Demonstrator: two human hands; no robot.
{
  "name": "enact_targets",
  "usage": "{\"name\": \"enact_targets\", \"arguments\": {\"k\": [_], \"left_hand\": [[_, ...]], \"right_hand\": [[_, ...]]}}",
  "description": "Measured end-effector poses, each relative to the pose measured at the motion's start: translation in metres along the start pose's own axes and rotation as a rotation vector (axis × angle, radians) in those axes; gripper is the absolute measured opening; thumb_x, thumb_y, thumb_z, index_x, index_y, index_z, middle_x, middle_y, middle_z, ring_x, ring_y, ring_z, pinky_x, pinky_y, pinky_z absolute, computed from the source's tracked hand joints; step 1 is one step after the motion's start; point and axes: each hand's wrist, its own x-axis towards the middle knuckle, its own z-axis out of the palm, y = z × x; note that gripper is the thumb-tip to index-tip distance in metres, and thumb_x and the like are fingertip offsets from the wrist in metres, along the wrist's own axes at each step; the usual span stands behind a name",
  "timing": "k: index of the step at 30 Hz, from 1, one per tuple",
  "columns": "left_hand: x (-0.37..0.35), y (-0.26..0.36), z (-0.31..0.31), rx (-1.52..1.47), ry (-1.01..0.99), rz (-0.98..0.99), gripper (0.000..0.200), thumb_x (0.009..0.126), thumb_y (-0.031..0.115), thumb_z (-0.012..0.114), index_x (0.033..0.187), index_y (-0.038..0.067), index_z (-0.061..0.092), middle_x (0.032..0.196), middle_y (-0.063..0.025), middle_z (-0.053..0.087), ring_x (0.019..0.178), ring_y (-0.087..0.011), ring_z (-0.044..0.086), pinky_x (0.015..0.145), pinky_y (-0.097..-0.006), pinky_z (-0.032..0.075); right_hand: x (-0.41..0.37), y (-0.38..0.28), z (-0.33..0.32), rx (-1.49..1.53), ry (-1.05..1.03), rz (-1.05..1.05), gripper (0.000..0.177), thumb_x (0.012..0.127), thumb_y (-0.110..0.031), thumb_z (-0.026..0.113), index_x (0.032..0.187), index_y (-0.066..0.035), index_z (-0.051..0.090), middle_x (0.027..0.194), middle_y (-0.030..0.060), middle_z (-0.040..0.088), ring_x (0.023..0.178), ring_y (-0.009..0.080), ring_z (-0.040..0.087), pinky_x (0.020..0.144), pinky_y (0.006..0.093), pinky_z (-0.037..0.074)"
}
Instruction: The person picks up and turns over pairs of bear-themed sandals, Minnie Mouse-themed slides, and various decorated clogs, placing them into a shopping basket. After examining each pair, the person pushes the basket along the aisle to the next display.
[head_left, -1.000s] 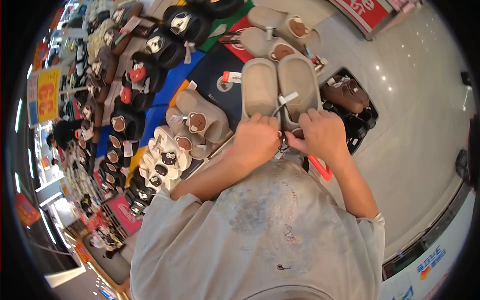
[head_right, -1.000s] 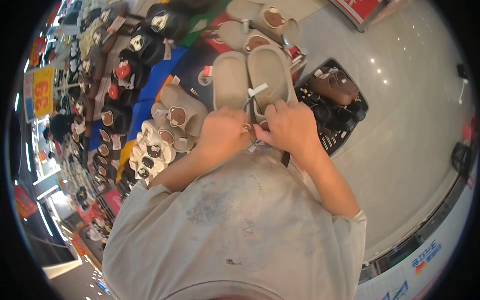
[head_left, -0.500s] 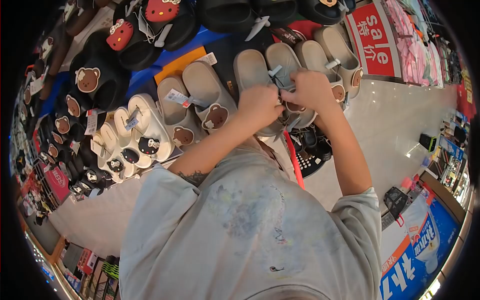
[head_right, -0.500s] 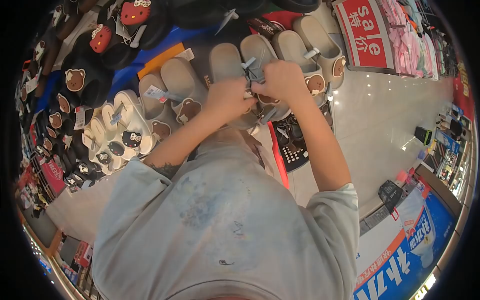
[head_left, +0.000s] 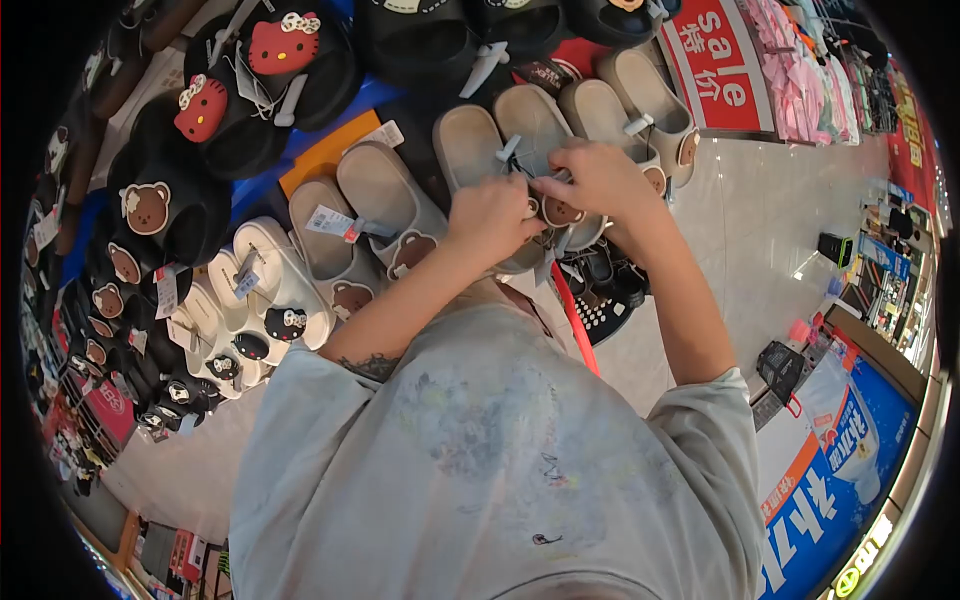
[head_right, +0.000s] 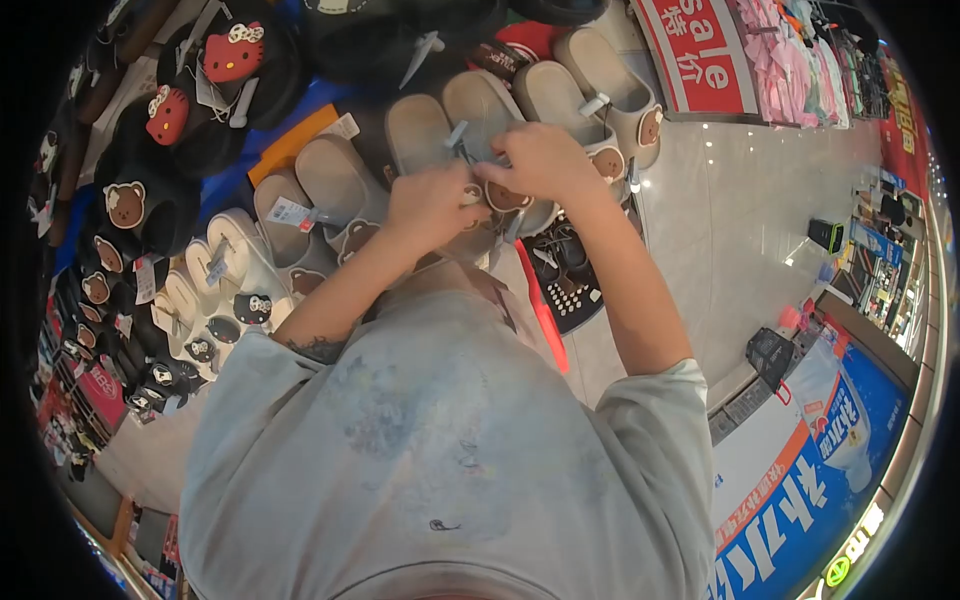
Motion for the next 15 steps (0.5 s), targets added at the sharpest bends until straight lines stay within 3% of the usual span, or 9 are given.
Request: {"name": "enact_targets", "arguments": {"k": [1,3,6,7,15], "left_hand": [[-0.003,-0.003,-0.002,-0.002,-0.011,0.0,0.043,0.068,0.04,0.073,0.088,0.004,0.058,0.081,-0.0153,0.064,0.081,-0.0329,0.062,0.067,-0.0436,0.048],[-0.013,-0.015,-0.006,0.002,-0.127,-0.012,0.045,0.064,0.036,0.077,0.086,0.003,0.056,0.077,-0.0135,0.063,0.08,-0.033,0.062,0.068,-0.0417,0.05],[-0.017,-0.021,-0.002,-0.037,-0.027,0.021,0.047,0.062,0.035,0.079,0.087,0.003,0.056,0.079,-0.0139,0.063,0.082,-0.0342,0.062,0.071,-0.043,0.05],[-0.017,-0.02,-0.003,-0.028,-0.044,-0.001,0.045,0.062,0.034,0.079,0.086,0.003,0.057,0.081,-0.0156,0.064,0.082,-0.0342,0.062,0.072,-0.0433,0.049],[-0.019,-0.015,-0.024,-0.057,-0.092,-0.027,0.044,0.061,0.031,0.079,0.084,0.0,0.058,0.081,-0.02,0.064,0.083,-0.0365,0.062,0.071,-0.0443,0.049]], "right_hand": [[-0.005,0.001,0.001,0.007,-0.005,0.007,0.038,0.071,-0.039,0.064,0.081,-0.003,0.064,0.083,0.0186,0.064,0.077,0.0356,0.061,0.069,0.0439,0.048],[-0.02,0.002,0.002,0.075,0.132,-0.157,0.041,0.07,-0.04,0.064,0.086,-0.002,0.063,0.099,0.0192,0.061,0.082,0.0372,0.06,0.072,0.0441,0.048],[-0.024,0.001,0.002,0.082,0.035,-0.064,0.045,0.069,-0.04,0.064,0.092,-0.002,0.062,0.105,0.0175,0.056,0.083,0.038,0.06,0.074,0.0455,0.047],[-0.02,0.003,0.001,0.074,-0.032,-0.055,0.045,0.07,-0.039,0.064,0.095,-0.002,0.06,0.099,0.0161,0.055,0.084,0.0375,0.059,0.075,0.0453,0.046],[0.002,0.038,-0.003,0.229,-0.092,-0.141,0.044,0.078,-0.034,0.065,0.099,0.003,0.054,0.104,0.0143,0.052,0.096,0.0312,0.054,0.082,0.0373,0.043]]}}
